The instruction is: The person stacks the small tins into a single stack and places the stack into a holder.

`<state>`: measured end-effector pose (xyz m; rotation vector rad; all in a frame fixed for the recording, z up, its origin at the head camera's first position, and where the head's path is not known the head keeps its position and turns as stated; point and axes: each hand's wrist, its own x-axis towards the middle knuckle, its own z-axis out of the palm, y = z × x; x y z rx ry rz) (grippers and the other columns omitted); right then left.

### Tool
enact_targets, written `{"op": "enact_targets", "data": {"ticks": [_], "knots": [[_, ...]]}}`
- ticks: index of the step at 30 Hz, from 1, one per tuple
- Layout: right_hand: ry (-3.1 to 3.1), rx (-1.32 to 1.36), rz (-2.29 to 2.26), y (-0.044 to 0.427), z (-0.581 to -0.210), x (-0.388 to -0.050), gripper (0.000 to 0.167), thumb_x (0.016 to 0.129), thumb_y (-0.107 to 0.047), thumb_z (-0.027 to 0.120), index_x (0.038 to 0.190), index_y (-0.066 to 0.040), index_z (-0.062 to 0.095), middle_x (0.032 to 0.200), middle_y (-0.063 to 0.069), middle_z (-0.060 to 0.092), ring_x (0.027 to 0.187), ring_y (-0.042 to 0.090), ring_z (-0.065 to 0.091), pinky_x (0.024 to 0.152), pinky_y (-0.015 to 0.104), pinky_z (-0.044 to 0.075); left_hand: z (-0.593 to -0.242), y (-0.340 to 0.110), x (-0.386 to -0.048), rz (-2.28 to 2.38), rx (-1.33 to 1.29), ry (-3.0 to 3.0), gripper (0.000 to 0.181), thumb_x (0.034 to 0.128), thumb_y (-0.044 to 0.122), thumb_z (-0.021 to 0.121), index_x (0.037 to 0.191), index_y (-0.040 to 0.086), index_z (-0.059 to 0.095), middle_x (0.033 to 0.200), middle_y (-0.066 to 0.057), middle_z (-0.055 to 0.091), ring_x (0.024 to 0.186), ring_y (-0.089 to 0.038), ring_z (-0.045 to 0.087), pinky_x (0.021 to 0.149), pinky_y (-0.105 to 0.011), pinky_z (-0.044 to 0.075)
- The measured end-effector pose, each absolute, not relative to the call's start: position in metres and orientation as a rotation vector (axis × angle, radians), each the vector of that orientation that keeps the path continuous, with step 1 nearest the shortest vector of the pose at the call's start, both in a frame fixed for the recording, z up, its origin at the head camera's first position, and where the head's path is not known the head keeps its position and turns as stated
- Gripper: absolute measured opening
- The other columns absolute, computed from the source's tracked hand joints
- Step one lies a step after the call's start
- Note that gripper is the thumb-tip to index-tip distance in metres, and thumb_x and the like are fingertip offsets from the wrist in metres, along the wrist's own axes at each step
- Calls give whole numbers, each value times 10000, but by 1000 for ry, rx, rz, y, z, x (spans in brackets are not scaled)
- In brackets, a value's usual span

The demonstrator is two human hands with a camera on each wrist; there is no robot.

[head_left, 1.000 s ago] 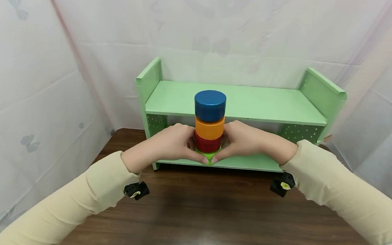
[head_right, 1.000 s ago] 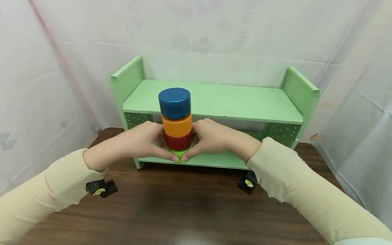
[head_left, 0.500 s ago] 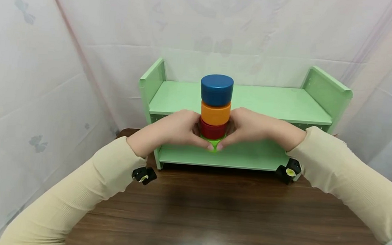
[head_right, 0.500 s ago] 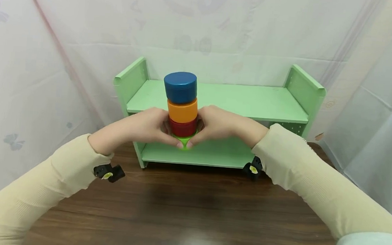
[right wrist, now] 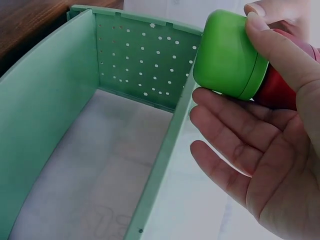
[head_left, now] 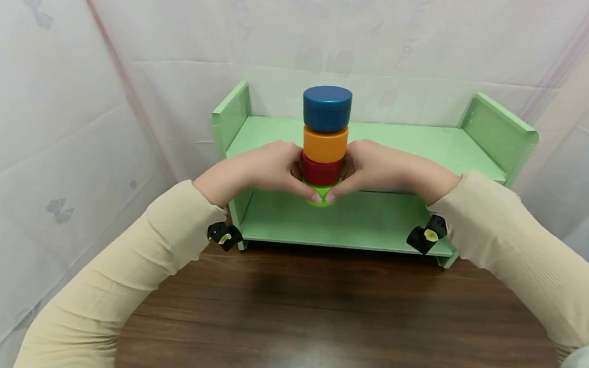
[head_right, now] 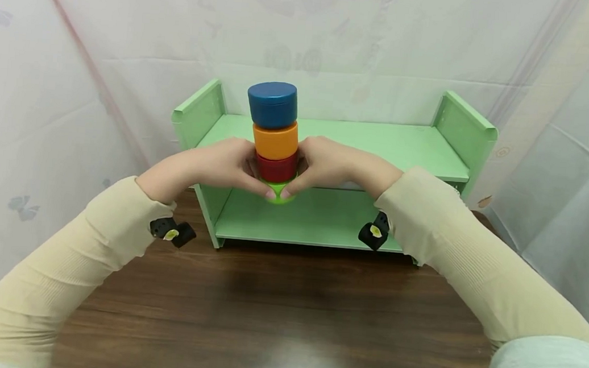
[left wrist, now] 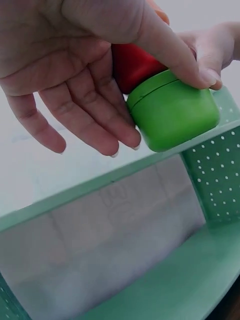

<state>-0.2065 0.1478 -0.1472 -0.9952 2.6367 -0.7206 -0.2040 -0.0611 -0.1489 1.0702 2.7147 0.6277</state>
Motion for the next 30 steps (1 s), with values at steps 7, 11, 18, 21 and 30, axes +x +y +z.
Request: {"op": "enact_targets", "data": {"ticks": [7, 11, 18, 21, 30], "knots": [[2658, -1097, -689, 139, -140, -212, 488, 794, -223, 782, 1213, -53, 599, 1084, 69, 694, 900, 177, 651, 904, 370, 498, -139, -70, -206, 640, 1036, 2718, 457, 783, 282, 786, 1149, 64, 618, 951, -54, 703, 824, -179, 633, 807, -331, 502], [2656, -1121, -682, 137, -136, -216, 476, 801, -206, 775, 1210, -39, 596, 1073, 81, 696, 893, 184, 654, 883, 362, 506, -134, -72, -208, 639, 1026, 2717, 466, 787, 264, 783, 1165, 57, 604, 976, -70, 699, 853, -185, 640, 838, -336, 502], [2641, -1096, -723, 139, -134, -223, 513, 821, -211, 757, 1262, -44, 556, 1141, 105, 674, 949, 213, 647, 885, 382, 500, -131, -71, -219, 660, 1041, 2715, 467, 787, 250, 786, 1179, 66, 613, 1019, -80, 696, 892, -182, 656, 869, -337, 505], [2636, -1047, -759, 143, -136, -226, 529, 819, -190, 759, 1279, -48, 541, 1170, 117, 661, 984, 224, 650, 900, 395, 499, -132, -67, -224, 643, 1053, 2718, 460, 795, 272, 778, 1180, 76, 620, 1033, -72, 695, 904, -177, 653, 873, -330, 502], [2644, -1013, -753, 146, -143, -232, 507, 818, -185, 758, 1265, -49, 563, 1161, 112, 668, 998, 225, 653, 904, 386, 498, -140, -63, -232, 657, 1030, 2702, 447, 798, 269, 777, 1170, 68, 631, 1045, -89, 695, 923, -195, 658, 885, -341, 501]]}}
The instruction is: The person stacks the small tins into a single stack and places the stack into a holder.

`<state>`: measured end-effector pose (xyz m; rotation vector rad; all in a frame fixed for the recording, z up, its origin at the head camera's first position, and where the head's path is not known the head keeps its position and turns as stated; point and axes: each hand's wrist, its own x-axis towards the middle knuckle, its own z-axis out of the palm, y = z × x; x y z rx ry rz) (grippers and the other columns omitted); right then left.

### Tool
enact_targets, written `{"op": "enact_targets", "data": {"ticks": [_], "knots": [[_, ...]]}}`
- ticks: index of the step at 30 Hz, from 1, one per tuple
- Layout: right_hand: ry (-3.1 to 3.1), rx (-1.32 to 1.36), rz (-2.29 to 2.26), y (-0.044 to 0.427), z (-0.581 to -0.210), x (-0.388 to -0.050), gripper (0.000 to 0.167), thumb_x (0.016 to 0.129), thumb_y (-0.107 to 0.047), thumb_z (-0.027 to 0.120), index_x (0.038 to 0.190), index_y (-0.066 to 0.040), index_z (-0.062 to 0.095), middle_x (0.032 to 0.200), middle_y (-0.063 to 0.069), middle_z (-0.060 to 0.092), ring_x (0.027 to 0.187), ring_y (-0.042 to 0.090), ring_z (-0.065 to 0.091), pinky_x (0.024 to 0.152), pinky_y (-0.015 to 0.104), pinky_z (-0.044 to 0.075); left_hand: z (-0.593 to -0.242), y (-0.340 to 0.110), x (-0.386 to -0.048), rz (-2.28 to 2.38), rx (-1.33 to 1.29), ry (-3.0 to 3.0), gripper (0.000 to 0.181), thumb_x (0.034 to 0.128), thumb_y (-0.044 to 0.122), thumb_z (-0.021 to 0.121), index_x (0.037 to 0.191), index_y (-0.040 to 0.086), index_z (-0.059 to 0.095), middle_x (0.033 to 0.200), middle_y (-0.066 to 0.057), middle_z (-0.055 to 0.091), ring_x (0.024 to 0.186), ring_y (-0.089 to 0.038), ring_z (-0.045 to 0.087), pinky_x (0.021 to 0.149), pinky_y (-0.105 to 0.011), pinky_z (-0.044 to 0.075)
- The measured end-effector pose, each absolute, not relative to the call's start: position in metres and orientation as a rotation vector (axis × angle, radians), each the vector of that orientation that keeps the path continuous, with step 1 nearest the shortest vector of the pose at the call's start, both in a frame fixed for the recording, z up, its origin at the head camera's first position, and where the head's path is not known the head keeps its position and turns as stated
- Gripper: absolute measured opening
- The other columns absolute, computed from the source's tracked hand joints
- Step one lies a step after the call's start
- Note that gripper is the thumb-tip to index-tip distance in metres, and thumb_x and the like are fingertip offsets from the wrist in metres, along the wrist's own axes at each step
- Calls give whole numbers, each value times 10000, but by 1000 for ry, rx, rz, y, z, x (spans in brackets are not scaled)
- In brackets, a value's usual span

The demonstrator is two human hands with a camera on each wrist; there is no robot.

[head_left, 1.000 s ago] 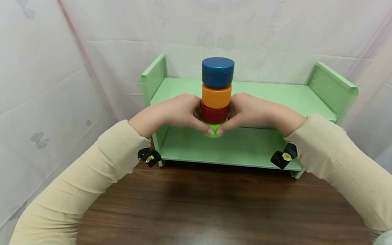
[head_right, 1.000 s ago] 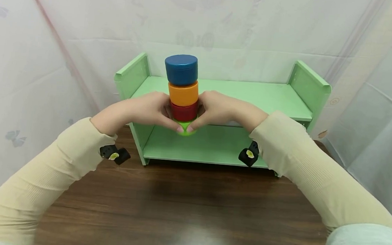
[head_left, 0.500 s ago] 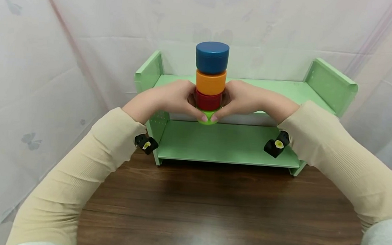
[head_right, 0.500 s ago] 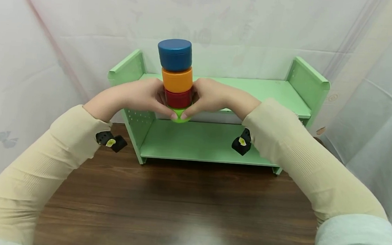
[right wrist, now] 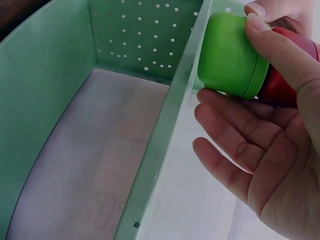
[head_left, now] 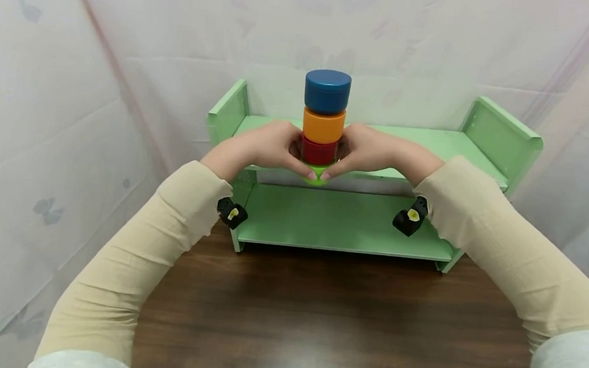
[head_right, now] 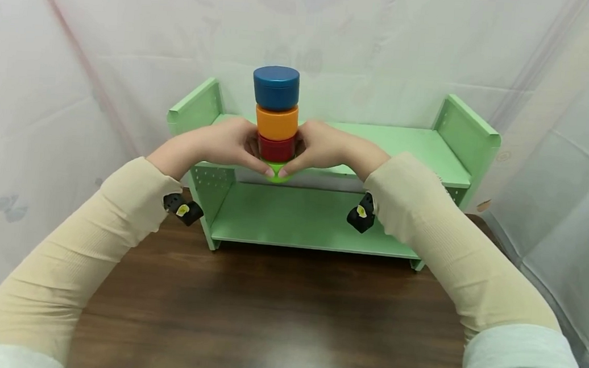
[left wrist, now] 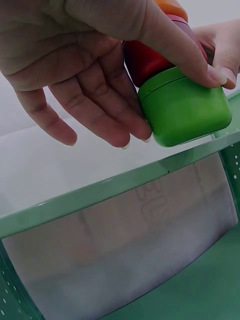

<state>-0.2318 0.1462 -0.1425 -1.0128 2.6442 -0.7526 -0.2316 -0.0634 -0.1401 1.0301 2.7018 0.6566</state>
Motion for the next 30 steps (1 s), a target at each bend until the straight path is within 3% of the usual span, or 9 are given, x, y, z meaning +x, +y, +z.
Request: {"op": "enact_targets", "data": {"ticks": [17, 30], "knots": [[2617, -997, -754, 139, -149, -241, 541, 824, -175, 749, 1303, -50, 529, 1203, 110, 643, 1022, 226, 634, 926, 383, 486, -152, -71, -241, 725, 1064, 2688, 452, 798, 241, 777, 1175, 44, 626, 1034, -111, 691, 910, -212, 650, 877, -366, 502], [2683, -926, -845, 138, -160, -244, 522, 839, -227, 735, 1282, -26, 545, 1125, 113, 666, 921, 201, 665, 849, 364, 521, -168, -77, -243, 914, 958, 2700, 462, 843, 277, 729, 1228, 73, 572, 1045, -86, 678, 934, -198, 644, 866, -367, 501]]}}
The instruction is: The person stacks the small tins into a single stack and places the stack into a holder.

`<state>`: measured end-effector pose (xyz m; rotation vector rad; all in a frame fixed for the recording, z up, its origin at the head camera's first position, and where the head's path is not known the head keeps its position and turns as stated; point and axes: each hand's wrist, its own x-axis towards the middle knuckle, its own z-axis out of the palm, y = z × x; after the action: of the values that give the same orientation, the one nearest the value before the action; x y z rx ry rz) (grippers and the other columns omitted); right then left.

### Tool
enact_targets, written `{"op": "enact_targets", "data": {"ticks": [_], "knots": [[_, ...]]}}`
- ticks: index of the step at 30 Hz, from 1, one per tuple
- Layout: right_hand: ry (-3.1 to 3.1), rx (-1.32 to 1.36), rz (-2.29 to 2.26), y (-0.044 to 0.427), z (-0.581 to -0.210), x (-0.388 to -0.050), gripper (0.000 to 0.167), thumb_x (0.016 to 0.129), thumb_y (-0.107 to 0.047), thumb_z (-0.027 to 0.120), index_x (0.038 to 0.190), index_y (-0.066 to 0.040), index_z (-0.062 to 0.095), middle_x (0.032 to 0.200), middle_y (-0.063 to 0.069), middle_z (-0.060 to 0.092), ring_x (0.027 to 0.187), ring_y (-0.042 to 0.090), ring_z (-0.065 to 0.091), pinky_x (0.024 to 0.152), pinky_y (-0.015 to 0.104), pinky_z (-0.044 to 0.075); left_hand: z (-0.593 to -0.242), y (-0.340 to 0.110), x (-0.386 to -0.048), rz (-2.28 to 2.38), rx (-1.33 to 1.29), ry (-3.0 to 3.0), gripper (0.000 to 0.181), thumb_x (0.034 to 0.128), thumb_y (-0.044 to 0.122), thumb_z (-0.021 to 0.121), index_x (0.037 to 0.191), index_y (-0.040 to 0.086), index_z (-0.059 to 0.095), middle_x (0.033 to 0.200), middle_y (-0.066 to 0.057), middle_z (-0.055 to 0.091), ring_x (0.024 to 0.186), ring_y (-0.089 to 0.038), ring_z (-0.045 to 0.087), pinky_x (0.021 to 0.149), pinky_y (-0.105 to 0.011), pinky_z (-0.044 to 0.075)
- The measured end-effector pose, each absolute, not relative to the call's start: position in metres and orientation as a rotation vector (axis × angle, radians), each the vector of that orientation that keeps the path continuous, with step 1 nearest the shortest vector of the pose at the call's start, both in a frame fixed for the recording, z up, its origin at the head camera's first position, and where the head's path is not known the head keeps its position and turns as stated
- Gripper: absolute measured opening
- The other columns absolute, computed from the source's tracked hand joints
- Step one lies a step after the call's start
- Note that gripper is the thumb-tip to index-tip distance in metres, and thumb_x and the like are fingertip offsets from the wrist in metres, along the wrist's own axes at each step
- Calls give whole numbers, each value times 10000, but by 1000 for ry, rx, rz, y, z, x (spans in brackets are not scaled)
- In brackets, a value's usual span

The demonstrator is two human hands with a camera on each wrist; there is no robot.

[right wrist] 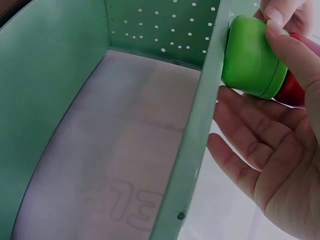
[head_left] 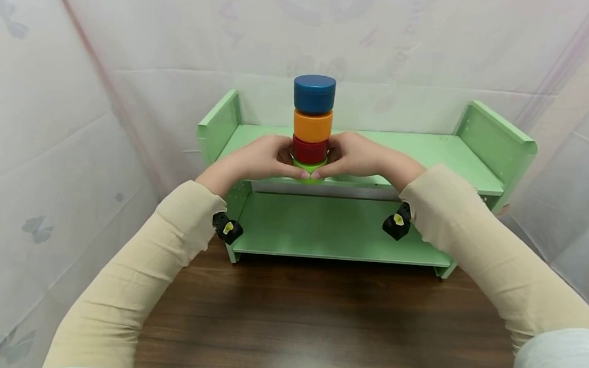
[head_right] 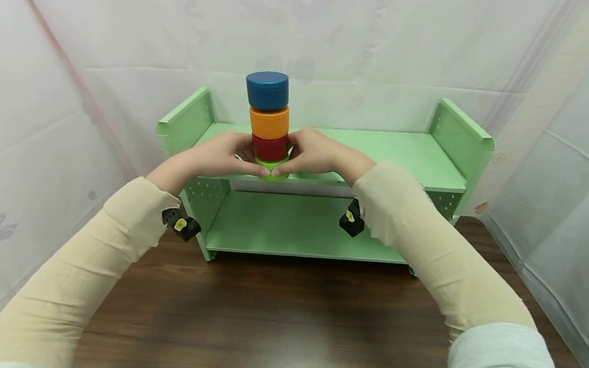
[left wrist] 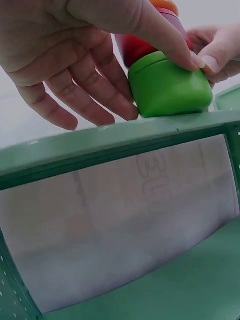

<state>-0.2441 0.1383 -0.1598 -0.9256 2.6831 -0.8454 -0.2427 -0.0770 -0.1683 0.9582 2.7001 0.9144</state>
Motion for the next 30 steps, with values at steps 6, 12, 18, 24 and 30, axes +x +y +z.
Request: {"op": "enact_targets", "data": {"ticks": [6, 12, 18, 24, 30], "knots": [[2742, -902, -871, 137, -166, -245, 529, 847, -268, 725, 1292, -59, 533, 1106, 81, 673, 944, 192, 644, 853, 361, 514, -176, -76, -245, 927, 913, 2776, 471, 855, 306, 711, 1209, 40, 552, 1023, -122, 655, 934, -233, 611, 867, -383, 490], [2771, -901, -877, 134, -174, -245, 523, 859, -296, 710, 1298, -79, 526, 1052, 72, 683, 936, 196, 634, 839, 365, 506, -181, -77, -242, 902, 880, 2815, 497, 856, 277, 712, 1237, 25, 515, 1088, -131, 630, 1005, -243, 591, 913, -408, 466], [2806, -874, -883, 131, -180, -248, 516, 866, -340, 694, 1292, -108, 518, 991, 54, 673, 881, 196, 602, 776, 341, 482, -185, -78, -243, 919, 848, 2824, 487, 860, 274, 704, 1227, 30, 497, 1065, -133, 612, 970, -242, 577, 836, -385, 469], [2837, -890, -831, 128, -176, -249, 509, 874, -354, 683, 1285, -106, 515, 986, 55, 669, 866, 199, 598, 755, 332, 479, -183, -79, -245, 914, 841, 2845, 497, 863, 290, 699, 1237, 38, 490, 1058, -131, 605, 951, -239, 567, 818, -374, 463], [2858, -896, -805, 124, -177, -249, 510, 876, -358, 678, 1281, -94, 515, 1078, 65, 653, 965, 208, 594, 858, 374, 485, -185, -81, -243, 926, 807, 2853, 518, 867, 292, 695, 1255, 30, 472, 1084, -140, 599, 968, -249, 568, 836, -387, 471]]}}
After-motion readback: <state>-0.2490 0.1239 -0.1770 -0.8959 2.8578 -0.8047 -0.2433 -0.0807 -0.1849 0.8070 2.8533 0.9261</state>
